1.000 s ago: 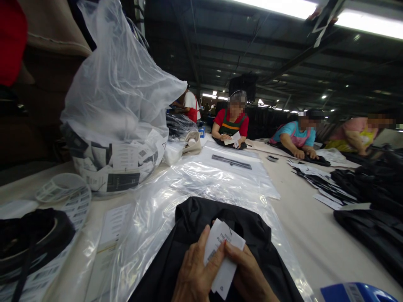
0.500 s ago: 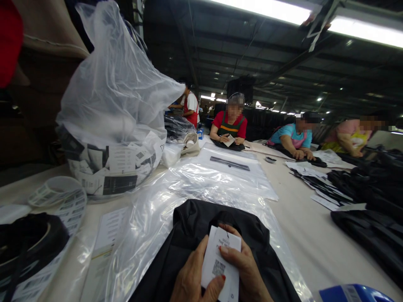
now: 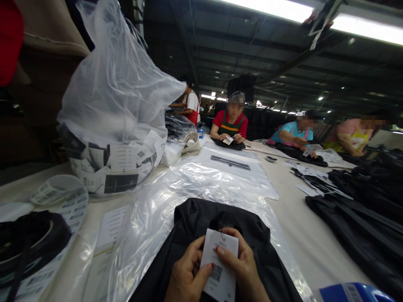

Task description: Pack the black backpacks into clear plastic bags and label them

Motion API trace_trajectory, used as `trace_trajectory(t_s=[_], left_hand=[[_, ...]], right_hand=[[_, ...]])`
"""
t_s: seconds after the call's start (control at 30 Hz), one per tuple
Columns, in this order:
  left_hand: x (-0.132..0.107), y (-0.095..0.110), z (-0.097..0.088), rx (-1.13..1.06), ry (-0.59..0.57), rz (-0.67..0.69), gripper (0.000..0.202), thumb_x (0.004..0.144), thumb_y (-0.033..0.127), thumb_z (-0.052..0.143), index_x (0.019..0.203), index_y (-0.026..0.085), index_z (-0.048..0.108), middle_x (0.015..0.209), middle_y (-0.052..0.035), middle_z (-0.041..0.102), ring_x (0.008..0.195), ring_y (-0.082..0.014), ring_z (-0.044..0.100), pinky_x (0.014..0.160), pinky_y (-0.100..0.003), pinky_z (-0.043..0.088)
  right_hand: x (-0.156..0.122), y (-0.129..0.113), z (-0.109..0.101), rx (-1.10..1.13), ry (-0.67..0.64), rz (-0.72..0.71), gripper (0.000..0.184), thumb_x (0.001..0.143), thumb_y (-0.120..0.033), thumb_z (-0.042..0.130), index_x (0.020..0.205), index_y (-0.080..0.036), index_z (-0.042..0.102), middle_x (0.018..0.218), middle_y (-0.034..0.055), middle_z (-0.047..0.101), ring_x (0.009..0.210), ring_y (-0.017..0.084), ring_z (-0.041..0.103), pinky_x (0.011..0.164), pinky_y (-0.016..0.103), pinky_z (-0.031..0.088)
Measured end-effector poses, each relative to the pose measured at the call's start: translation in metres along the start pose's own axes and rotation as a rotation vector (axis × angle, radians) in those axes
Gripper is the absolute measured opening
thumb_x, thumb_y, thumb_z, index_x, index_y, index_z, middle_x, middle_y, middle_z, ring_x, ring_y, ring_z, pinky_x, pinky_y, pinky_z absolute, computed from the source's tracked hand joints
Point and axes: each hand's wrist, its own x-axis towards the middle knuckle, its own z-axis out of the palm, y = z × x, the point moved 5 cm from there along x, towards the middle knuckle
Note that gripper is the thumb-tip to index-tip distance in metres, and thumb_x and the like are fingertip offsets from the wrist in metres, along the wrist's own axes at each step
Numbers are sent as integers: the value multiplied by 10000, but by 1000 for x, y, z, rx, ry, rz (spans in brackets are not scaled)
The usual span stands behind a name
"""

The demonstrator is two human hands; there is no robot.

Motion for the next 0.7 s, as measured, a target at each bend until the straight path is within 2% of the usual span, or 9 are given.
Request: trace_trajectory(t_s=[0.1,0.17,0.2,0.27,0.33,0.4,0.47,0.57,0.7], left_hand=[[0,2,-1,-18,-2,-13,423,780,349,552,1153,153,513,776,-29,670,670,-167,621,621,-249,490],[-1,7,1,-22,-31,-11,389,767,319,550,1119,154,531,815,-39,678,705,-171,625,640,-248,486],[-1,10,2,-26,-54,-13,375,755,301,552,1099,151,543,828,-42,681,718,-172,625,647,-246,484],[-2,15,5,-38,-94,-23,370,728,262,549,1077,141,557,854,-51,685,739,-176,624,663,-247,483],[-3,19,6,-49,-110,-34,425,700,227,536,1113,127,540,889,-64,685,758,-183,621,686,-258,485],[-4,21,6,-64,-104,-41,527,678,200,525,1197,118,480,937,-77,680,781,-190,615,704,-269,483],[-4,21,5,-84,-93,-53,639,656,183,520,1280,115,396,980,-83,668,781,-189,610,704,-272,477],[-5,20,4,-103,-79,-84,750,627,175,511,1346,110,308,966,-70,664,729,-168,594,679,-263,461],[-5,19,3,-163,-81,-145,812,607,190,514,1373,103,258,914,-58,668,630,-143,562,609,-254,436]], right_hand=[[-6,-23,-13,-319,217,-308,285,731,-444,652,906,-226,592,727,13,612,638,161,550,594,284,442],[-9,-39,-23,-487,368,-513,207,773,-401,611,914,-250,626,869,35,618,819,198,559,760,322,442],[-9,-44,-26,-549,401,-575,204,787,-387,594,942,-261,636,965,44,616,937,218,543,860,351,415],[-2,-45,-29,-632,387,-583,285,802,-402,557,1049,-275,623,1129,48,593,1107,246,484,996,423,331],[8,-38,-30,-652,314,-484,383,807,-440,525,1145,-268,579,1218,50,568,1169,259,464,1030,466,306],[15,-31,-29,-633,240,-403,410,815,-454,504,1166,-250,559,1197,56,587,1132,249,509,996,442,369],[15,-28,-25,-632,170,-400,344,826,-425,504,1103,-234,575,1091,50,627,1017,214,575,904,359,454],[10,-31,-19,-669,106,-502,200,820,-371,535,941,-220,584,880,18,634,809,160,607,728,248,502],[4,-39,-16,-727,129,-659,98,808,-304,553,838,-211,552,732,-12,582,676,129,576,607,199,484]])
